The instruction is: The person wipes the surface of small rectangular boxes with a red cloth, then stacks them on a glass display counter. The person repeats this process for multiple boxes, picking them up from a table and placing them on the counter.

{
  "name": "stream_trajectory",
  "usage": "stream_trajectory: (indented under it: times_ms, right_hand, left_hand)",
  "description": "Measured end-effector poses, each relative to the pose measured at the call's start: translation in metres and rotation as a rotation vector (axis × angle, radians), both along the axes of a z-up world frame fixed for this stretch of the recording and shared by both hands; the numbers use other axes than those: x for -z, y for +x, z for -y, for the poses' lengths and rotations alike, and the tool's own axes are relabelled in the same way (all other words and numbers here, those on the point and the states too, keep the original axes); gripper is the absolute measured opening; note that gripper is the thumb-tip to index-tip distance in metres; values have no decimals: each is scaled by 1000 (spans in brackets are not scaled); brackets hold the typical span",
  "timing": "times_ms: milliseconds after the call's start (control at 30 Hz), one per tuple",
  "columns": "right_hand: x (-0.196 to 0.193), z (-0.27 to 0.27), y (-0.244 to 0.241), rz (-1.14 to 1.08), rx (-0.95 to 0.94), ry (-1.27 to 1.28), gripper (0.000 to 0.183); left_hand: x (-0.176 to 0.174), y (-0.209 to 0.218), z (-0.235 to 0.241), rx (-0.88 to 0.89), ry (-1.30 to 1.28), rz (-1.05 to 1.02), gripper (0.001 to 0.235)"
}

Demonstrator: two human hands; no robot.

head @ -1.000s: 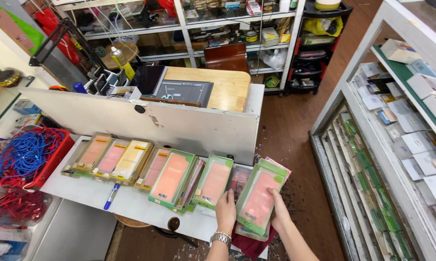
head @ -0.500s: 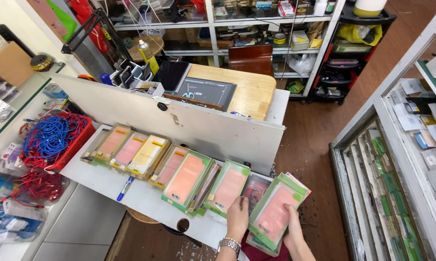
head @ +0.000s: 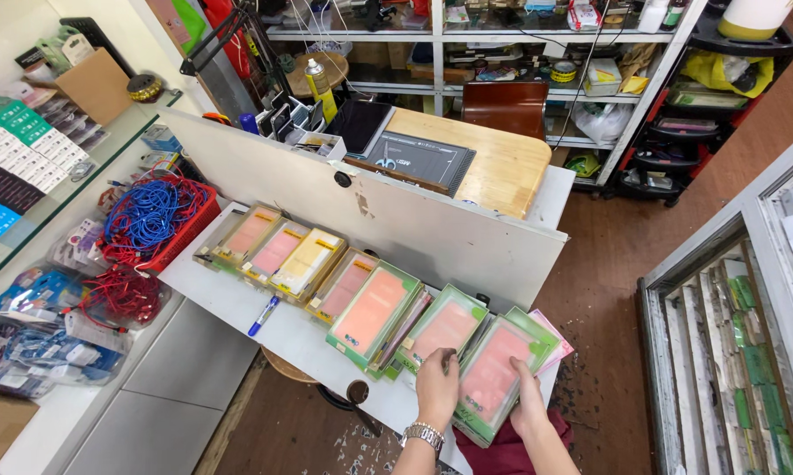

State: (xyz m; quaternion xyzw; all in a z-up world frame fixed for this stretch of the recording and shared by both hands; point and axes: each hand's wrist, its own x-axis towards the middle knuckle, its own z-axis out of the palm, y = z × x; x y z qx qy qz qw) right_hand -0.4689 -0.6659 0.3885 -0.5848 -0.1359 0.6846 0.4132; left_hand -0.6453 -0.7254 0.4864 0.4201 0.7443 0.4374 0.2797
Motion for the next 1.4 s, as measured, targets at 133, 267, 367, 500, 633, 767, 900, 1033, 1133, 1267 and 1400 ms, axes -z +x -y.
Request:
stream_trajectory:
  times_ms: [133,267,367,500,633,767,900,1033,1133,1267,1400]
  right_hand:
    - [-17,3,6,-114,-22,-30,91]
    - [-19,4,13,-87,-67,-82,91]
    - [-12,0,6,-74,-73,-33,88]
    - [-1,2,0,-117,-67,-39,83]
    - [-9,-2,-2,-164,-108,-15,81]
    - [-21,1,4,-113,-137,-60,83]
    - [-24,-1,14,-76,-82,-72,84]
    - [-25,-5,12,254,179,137,77]
    - [-38,-7,5,461,271,358,59]
    - [-73,-17,-27,360,51,482,41]
    - [-110,-19,-74,323,-161,606,34]
  left_hand:
    - [-2,5,-3,-13,-26,67,26]
    - [1,10,-4,-39,-1,36,26]
    - [5,8,-4,-58,5,20,26]
    - [12,7,2,-82,-1,44,26]
    - [10,6,-2,-100,-22,61,27]
    - [9,3,2,-118,-25,68,27]
    - [7,3,3,-109,-11,42,27]
    - [0,5,0,-111,24,67,27]
    - [-10,10,-6,-113,47,98,27]
    - [-24,8,-11,-128,115,186,27]
    - [-33,-16,-8,-169,222,236,27]
